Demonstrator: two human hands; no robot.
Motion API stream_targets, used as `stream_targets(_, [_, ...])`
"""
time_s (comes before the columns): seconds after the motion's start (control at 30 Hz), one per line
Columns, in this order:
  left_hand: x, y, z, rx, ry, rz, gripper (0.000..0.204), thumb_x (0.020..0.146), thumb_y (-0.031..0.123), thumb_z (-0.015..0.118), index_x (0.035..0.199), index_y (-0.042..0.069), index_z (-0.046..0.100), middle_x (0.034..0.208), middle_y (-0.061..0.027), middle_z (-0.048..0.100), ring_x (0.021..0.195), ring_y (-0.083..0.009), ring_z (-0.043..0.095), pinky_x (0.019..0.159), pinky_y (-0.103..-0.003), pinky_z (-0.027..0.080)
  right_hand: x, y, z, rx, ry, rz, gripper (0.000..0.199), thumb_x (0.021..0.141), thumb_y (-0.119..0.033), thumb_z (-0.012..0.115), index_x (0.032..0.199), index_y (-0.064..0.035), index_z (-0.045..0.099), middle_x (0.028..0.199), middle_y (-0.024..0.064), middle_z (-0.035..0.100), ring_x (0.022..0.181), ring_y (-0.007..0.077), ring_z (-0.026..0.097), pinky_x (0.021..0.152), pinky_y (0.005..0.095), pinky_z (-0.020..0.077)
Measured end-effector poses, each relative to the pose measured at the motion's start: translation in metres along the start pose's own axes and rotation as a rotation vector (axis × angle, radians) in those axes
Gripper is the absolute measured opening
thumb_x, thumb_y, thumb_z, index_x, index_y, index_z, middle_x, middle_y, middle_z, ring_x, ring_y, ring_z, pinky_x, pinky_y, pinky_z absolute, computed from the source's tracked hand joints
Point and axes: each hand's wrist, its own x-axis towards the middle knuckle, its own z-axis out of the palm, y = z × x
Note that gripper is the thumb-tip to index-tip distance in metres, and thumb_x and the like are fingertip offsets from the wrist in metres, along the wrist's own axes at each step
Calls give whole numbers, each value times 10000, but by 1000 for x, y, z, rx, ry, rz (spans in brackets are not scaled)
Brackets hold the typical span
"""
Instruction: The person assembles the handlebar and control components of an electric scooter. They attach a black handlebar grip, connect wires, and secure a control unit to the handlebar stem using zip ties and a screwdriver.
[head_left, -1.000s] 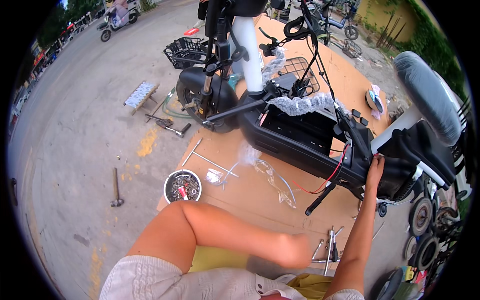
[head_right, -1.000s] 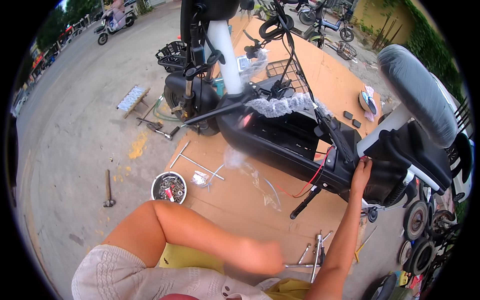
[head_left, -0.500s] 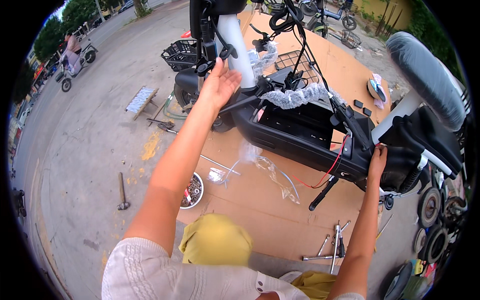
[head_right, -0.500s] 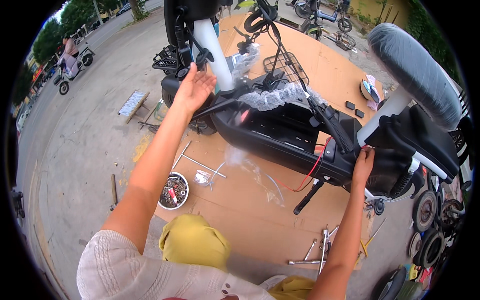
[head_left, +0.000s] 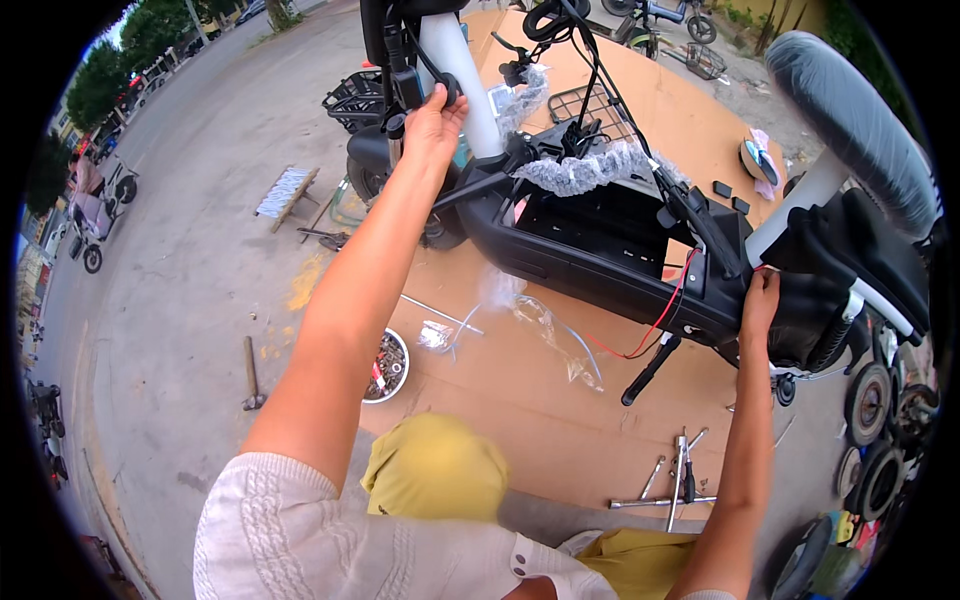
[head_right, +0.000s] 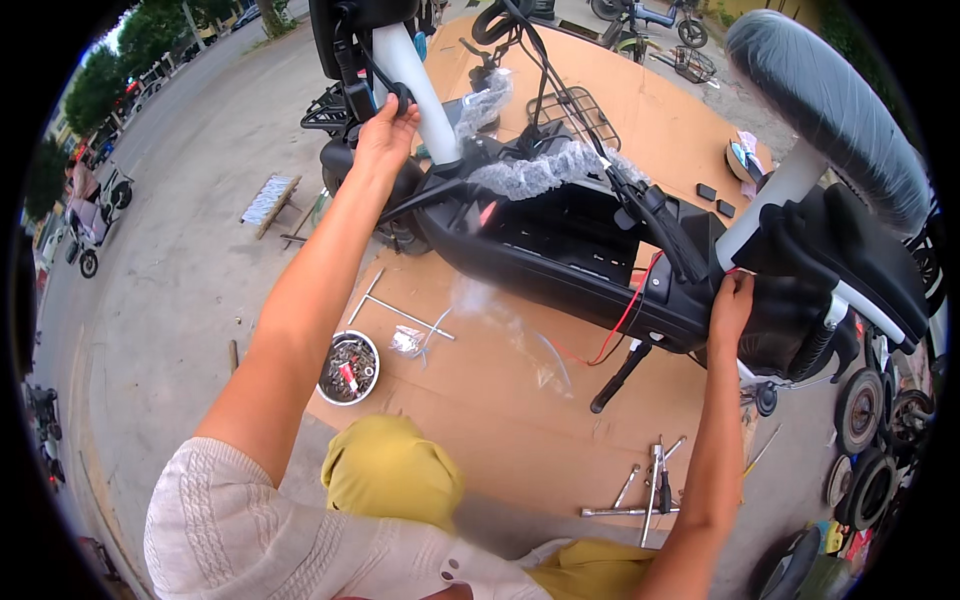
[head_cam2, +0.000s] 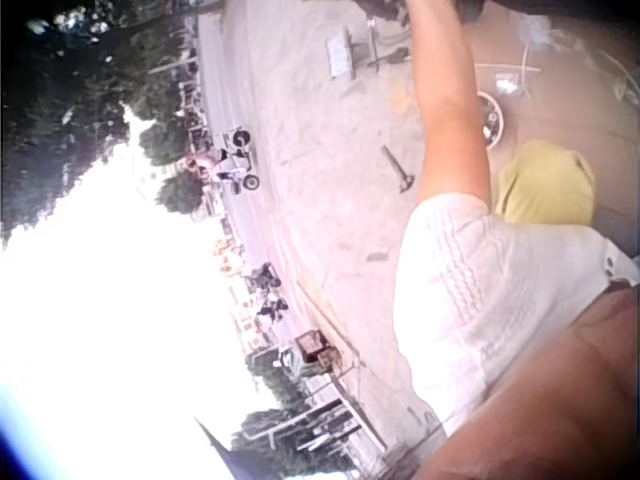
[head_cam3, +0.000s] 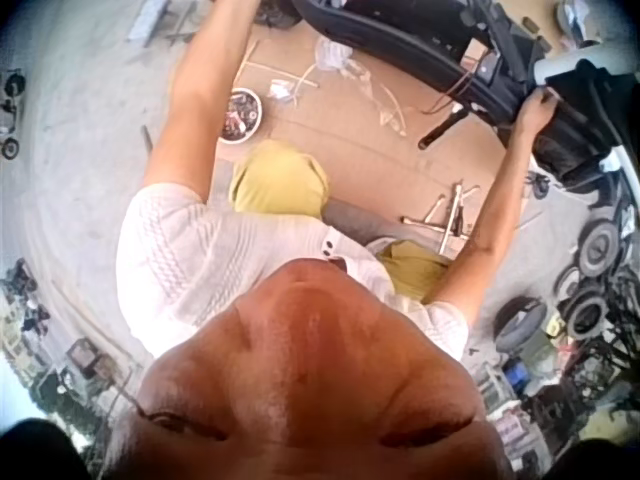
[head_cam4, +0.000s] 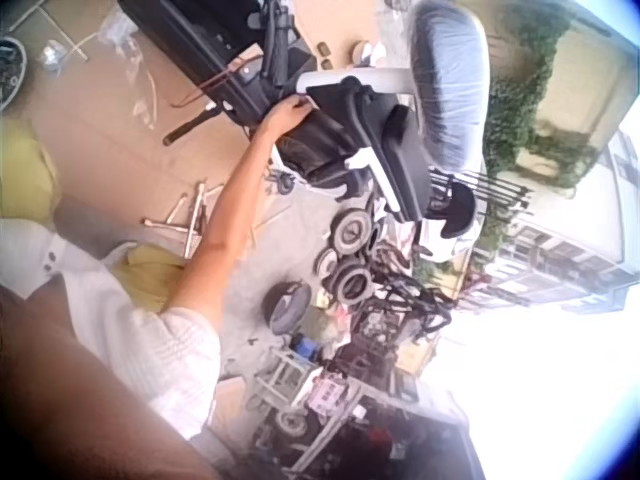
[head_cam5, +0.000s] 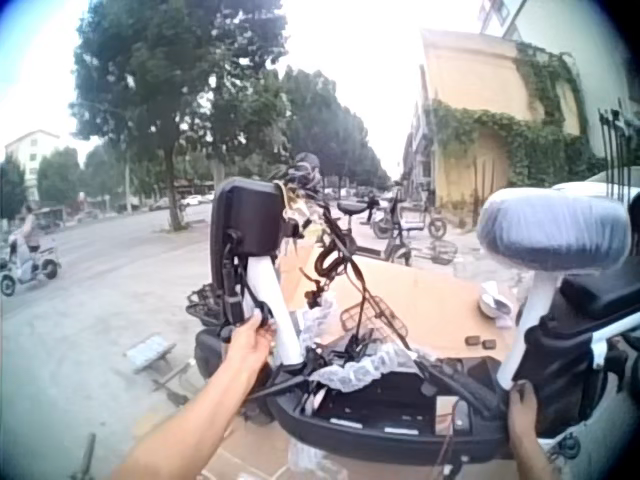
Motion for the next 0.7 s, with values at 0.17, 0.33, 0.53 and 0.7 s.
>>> stream_targets(0.17, [-6, 6, 5, 302, 15, 10, 239, 979, 160, 534, 1062, -63, 529, 940, -162, 611, 788, -293, 643, 753, -411, 543, 4, 5, 3, 20, -10, -11, 229, 906, -166, 500, 990, 38, 561, 903, 173, 623, 837, 282, 588, 810, 344, 450])
stream_targets(0.33, [-13, 11, 3, 626, -32, -31, 302, 1023, 228, 416, 1121, -54, 455, 996, -179, 581, 847, -310, 632, 774, -432, 532, 3, 7, 2, 47, -42, -18, 238, 916, -174, 513, 993, 40, 584, 899, 168, 626, 834, 265, 585, 813, 328, 451])
stream_targets(0.53, [-11, 17, 9, 878, -72, -72, 292, 1028, 278, 405, 1076, 1, 486, 966, -135, 598, 864, -279, 642, 722, -385, 513, 7, 16, -7, 10, -36, -59, 270, 934, -211, 486, 1037, 17, 588, 974, 175, 637, 924, 274, 593, 873, 323, 438])
stream_targets(0.7, [-3, 19, -14, 517, 78, -150, 297, 936, 274, 616, 1032, 13, 511, 878, -113, 559, 833, -273, 578, 702, -394, 506, 3, 19, 1, 18, -74, -115, 266, 943, -198, 451, 1080, 1, 563, 996, 191, 631, 947, 317, 597, 886, 341, 438])
